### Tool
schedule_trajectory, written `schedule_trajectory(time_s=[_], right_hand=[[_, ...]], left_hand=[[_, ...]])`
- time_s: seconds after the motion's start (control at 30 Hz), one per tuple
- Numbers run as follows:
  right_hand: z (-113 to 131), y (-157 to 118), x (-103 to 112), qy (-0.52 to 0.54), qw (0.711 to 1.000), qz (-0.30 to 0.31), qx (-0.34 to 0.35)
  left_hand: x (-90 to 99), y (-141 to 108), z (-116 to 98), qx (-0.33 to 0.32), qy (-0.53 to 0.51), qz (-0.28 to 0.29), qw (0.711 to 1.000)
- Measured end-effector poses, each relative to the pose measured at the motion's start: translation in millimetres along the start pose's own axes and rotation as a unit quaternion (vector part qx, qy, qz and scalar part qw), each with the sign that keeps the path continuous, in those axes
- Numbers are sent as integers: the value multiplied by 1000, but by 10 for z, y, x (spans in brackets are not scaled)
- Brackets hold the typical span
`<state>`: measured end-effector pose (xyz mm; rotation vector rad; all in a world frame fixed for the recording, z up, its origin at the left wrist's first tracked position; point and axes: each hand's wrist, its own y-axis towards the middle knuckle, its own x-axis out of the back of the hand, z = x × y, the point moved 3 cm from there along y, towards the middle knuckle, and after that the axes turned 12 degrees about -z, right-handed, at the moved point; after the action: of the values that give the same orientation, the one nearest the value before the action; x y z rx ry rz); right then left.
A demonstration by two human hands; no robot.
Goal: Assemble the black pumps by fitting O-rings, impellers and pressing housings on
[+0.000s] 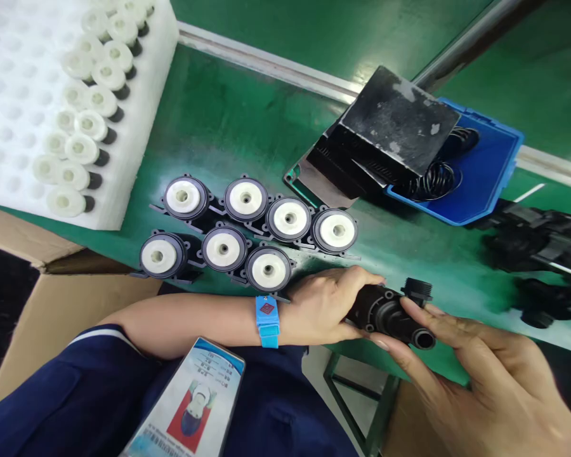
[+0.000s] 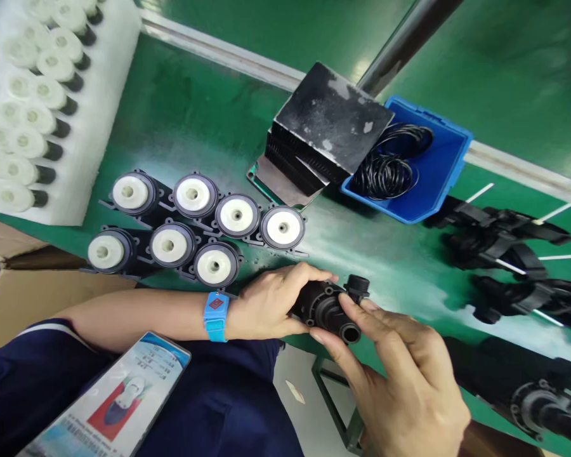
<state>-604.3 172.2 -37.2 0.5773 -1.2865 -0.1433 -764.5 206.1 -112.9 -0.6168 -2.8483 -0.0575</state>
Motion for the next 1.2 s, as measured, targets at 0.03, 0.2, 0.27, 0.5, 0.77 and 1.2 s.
schedule_trajectory(time_s=[0.03, 0.2, 0.27, 0.5, 0.77, 1.2], right_hand=[[64, 33, 13, -16, 999, -8, 31], [237, 144, 33, -57, 991, -68, 100], [232, 133, 13, -53, 991, -74, 103], [209, 30, -30, -22, 994, -88, 57], [193, -69, -79, -22, 993, -110, 23], [133, -18, 137, 158, 986, -50, -34]], left_hand=[[0, 1, -5, 3, 2, 2, 1000], [12, 1, -13, 13, 4, 4, 1000], [15, -3, -7, 13, 5, 2, 1000], [35, -20, -19, -7, 13, -26, 1000], [46, -29, -41, -46, 20, -52, 997], [191, -20, -404, 6, -79, -64, 995]])
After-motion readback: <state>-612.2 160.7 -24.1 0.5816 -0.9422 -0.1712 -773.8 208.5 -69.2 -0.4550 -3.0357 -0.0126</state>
